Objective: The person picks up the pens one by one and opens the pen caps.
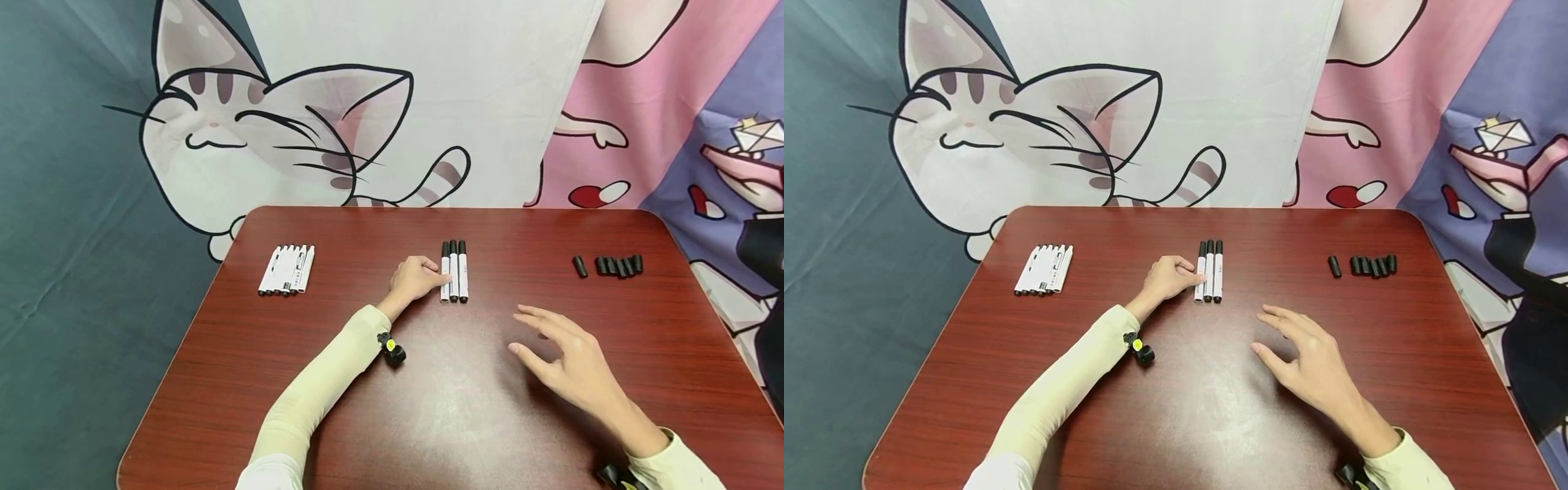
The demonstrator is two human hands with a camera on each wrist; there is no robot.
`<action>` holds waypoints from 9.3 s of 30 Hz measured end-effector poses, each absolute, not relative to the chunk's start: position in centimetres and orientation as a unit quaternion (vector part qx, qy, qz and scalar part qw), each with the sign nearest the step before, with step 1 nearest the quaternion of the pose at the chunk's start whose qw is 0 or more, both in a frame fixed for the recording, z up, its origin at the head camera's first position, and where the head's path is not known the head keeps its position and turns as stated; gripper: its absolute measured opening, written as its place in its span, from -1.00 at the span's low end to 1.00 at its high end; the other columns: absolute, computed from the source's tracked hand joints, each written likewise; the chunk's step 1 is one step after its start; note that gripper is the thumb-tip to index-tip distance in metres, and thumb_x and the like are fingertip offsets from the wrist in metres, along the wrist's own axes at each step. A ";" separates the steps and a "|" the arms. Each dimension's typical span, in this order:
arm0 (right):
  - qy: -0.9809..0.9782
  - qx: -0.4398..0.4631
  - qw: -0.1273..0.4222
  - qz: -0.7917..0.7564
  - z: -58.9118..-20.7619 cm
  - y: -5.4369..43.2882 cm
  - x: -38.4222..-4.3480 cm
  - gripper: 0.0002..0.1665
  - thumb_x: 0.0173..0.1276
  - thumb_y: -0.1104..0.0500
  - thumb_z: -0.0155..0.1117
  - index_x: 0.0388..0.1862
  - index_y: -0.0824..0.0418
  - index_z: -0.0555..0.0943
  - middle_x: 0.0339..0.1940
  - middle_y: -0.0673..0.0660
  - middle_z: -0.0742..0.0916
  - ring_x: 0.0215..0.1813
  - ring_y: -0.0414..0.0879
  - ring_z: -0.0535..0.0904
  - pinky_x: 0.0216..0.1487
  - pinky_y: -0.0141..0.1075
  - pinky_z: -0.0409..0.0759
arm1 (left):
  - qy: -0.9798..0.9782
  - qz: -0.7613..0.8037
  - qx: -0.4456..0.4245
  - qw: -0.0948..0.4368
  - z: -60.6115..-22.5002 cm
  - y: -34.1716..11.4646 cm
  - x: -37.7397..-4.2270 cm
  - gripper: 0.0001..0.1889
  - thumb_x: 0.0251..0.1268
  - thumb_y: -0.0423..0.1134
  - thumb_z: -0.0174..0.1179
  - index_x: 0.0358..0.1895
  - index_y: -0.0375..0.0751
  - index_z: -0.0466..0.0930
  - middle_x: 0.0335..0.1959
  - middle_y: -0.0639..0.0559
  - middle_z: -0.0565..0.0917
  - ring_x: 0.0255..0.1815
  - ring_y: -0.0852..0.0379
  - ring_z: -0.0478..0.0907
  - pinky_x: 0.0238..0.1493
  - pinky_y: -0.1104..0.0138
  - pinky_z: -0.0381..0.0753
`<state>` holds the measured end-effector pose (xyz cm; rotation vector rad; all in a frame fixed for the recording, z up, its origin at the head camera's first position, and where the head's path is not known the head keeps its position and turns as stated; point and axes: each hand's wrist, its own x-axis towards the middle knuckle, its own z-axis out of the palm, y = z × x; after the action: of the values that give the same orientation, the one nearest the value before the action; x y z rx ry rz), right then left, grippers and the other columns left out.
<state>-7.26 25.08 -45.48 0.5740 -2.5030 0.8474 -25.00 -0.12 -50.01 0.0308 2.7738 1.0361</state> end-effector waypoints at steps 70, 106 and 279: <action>-0.898 0.224 0.192 0.327 -46.5 23.9 -7.0 -0.36 0.03 0.22 0.65 0.16 0.05 0.72 0.18 0.06 0.74 -0.03 -0.19 0.69 -0.13 -0.47 0.61 | 0.781 0.467 0.402 -0.097 -45.6 -9.3 -12.7 -0.77 0.21 -0.32 0.45 -0.07 -0.05 0.77 -0.17 0.15 0.76 -0.16 0.28 0.64 -0.10 0.40 0.63; -0.773 0.491 0.258 0.307 -41.3 18.5 -8.9 -0.70 0.51 -0.02 0.30 -0.06 0.17 0.78 -0.21 -0.05 0.82 -0.31 -0.26 0.63 -0.30 -0.39 0.56 | 0.789 0.436 0.432 -0.037 -47.4 -9.1 -11.9 -0.79 0.30 -0.22 0.43 -0.03 -0.04 0.80 -0.12 0.19 0.77 -0.15 0.33 0.62 -0.21 0.54 0.58; -0.840 0.282 0.267 0.378 -45.2 23.8 -8.9 -0.47 -0.16 0.40 0.66 -0.17 -0.01 0.80 -0.31 -0.15 0.81 -0.35 -0.37 0.67 -0.29 -0.61 0.53 | 0.941 0.325 -0.053 -0.076 -48.5 -35.4 -25.1 -0.52 0.44 0.08 0.25 -0.01 -0.35 0.72 -0.15 -0.32 0.76 -0.15 -0.10 0.60 -0.13 0.17 0.47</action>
<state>-8.95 23.79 -45.23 0.7607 -2.2676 1.0199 -25.06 -35.43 -48.49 -0.1753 3.1087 1.0750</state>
